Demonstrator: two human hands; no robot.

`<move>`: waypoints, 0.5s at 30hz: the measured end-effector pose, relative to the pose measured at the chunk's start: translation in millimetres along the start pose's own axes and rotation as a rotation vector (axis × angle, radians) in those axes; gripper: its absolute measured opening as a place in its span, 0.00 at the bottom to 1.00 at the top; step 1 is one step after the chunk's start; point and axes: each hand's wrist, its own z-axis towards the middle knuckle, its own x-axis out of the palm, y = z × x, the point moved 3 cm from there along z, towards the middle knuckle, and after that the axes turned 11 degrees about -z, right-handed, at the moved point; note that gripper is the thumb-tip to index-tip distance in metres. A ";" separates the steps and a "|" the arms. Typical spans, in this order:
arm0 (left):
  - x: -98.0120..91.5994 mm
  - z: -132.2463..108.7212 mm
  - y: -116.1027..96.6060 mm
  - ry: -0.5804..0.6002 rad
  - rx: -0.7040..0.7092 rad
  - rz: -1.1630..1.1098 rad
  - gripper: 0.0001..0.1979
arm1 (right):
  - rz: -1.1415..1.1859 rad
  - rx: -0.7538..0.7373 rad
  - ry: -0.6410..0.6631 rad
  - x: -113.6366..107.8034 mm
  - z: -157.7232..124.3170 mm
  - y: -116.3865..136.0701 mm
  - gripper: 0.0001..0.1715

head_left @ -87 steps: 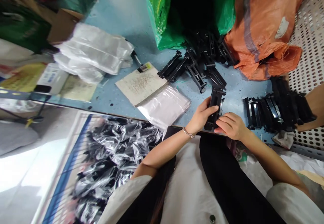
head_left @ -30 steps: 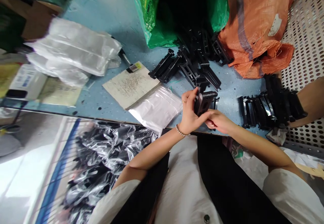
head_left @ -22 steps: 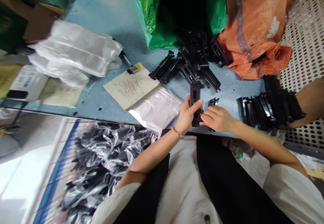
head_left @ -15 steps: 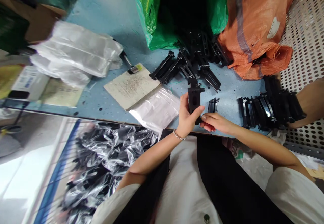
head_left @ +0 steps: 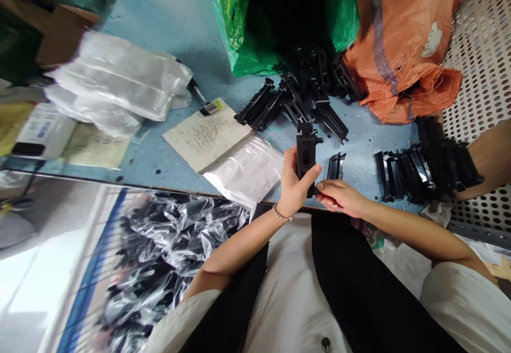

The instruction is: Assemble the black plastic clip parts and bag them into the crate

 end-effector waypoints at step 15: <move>-17.6 14.1 83.1 0.157 0.323 0.886 0.24 | -0.858 0.445 -0.481 -136.9 77.2 -108.9 0.22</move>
